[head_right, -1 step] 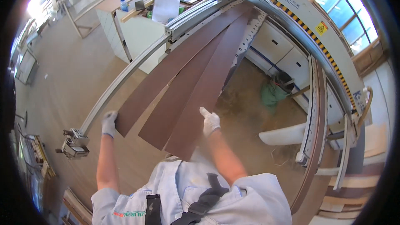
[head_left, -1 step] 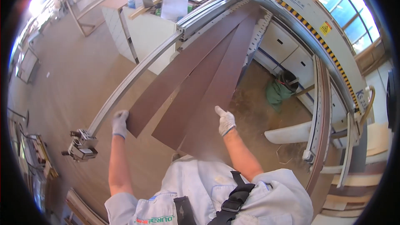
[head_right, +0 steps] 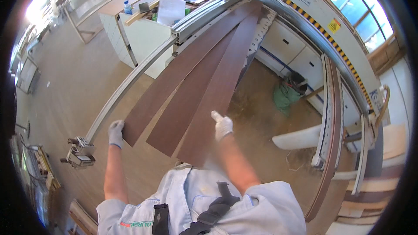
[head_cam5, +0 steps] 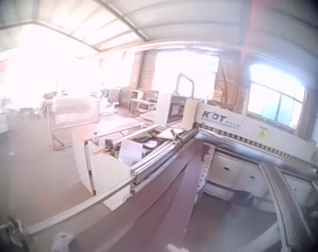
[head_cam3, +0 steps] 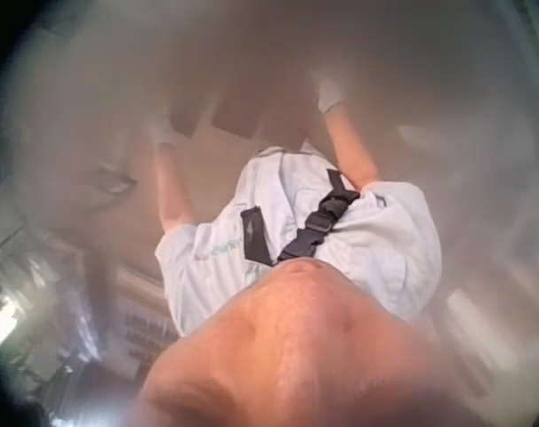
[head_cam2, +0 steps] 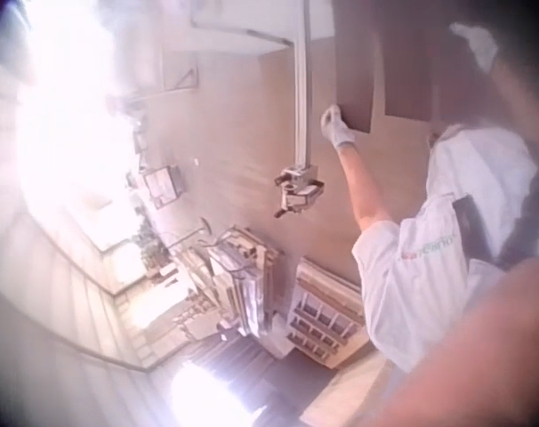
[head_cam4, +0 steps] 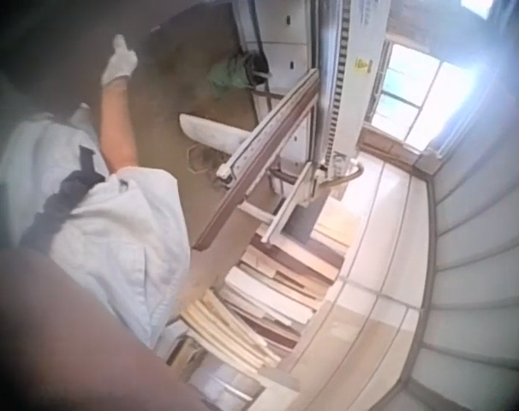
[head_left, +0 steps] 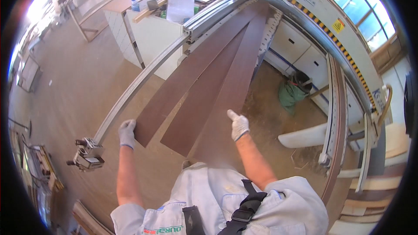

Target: The person loads large brown wood panels onto a KDT edge banding machine, aligns them against the fence, and operates the machine to process the edges. The person then removes the finished panels and stacks them on the floor.

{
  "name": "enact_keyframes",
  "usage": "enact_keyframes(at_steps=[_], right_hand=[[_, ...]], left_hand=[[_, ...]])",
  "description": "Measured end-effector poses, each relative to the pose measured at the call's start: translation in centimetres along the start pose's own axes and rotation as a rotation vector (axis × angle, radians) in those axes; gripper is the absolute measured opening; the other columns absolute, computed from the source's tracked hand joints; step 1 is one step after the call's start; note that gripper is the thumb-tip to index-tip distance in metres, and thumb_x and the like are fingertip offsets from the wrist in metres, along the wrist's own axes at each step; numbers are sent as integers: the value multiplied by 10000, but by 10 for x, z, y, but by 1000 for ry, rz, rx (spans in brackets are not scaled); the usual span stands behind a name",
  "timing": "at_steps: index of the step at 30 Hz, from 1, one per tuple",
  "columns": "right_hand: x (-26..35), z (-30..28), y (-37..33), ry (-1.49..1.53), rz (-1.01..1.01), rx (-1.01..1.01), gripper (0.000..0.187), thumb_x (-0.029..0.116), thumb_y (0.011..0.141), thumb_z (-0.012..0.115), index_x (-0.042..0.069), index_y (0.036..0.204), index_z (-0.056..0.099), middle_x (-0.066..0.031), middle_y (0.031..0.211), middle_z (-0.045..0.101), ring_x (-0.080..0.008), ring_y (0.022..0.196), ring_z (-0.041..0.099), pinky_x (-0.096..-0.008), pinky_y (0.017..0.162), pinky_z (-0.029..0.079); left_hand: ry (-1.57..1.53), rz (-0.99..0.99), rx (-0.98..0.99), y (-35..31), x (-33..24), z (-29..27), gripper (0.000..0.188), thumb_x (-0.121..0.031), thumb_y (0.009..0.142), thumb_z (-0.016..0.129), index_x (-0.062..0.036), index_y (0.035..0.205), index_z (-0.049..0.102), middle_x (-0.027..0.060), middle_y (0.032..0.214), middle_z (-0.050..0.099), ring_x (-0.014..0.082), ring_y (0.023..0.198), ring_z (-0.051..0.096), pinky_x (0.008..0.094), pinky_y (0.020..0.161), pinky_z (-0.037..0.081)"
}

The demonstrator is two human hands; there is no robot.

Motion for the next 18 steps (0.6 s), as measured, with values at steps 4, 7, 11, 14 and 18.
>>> enact_keyframes(at_steps=[4,7,11,14,18], right_hand=[[25,-69,-25,178,-28,44,455,218,938,849,-79,1265,738,-130,1197,770,-256,1060,714,-416,953,571],[38,-137,-69,78,7,48,403,165,997,763,-33,1345,720,-107,1259,765,-241,1099,719,-409,977,581],[-22,-289,-88,-43,112,18,499,279,1013,757,-99,1332,695,-141,1306,741,-237,1166,695,-392,1012,565],[-46,-326,-140,-98,64,-191,599,357,991,792,-113,1349,691,-172,1265,756,-257,1118,703,-404,984,560],[-50,-342,-245,-408,45,-481,448,345,942,856,-84,1048,780,-101,945,742,-165,863,570,-407,798,520]], left_hand=[[-124,-28,20,-39,6,8,173,-166,993,815,-3,1045,786,12,950,749,94,842,647,263,774,548],[-124,-1,-22,-51,-16,23,199,-174,990,817,9,1064,785,23,963,755,92,843,648,257,769,544],[-130,25,7,-43,-27,57,231,-188,996,808,28,1072,781,44,966,761,106,858,655,272,789,541],[94,227,-79,-46,-58,67,190,-163,984,798,6,1067,772,64,992,744,170,908,675,327,841,560],[122,770,-65,-149,-150,151,100,-49,940,783,-30,1031,748,100,1011,708,244,942,694,399,856,574]])
Point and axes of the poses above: each hand's wrist, its own y-axis towards the middle knuckle, its own z-axis out of the palm, x = y × z, the point moved 1 cm from there along y, towards the middle knuckle
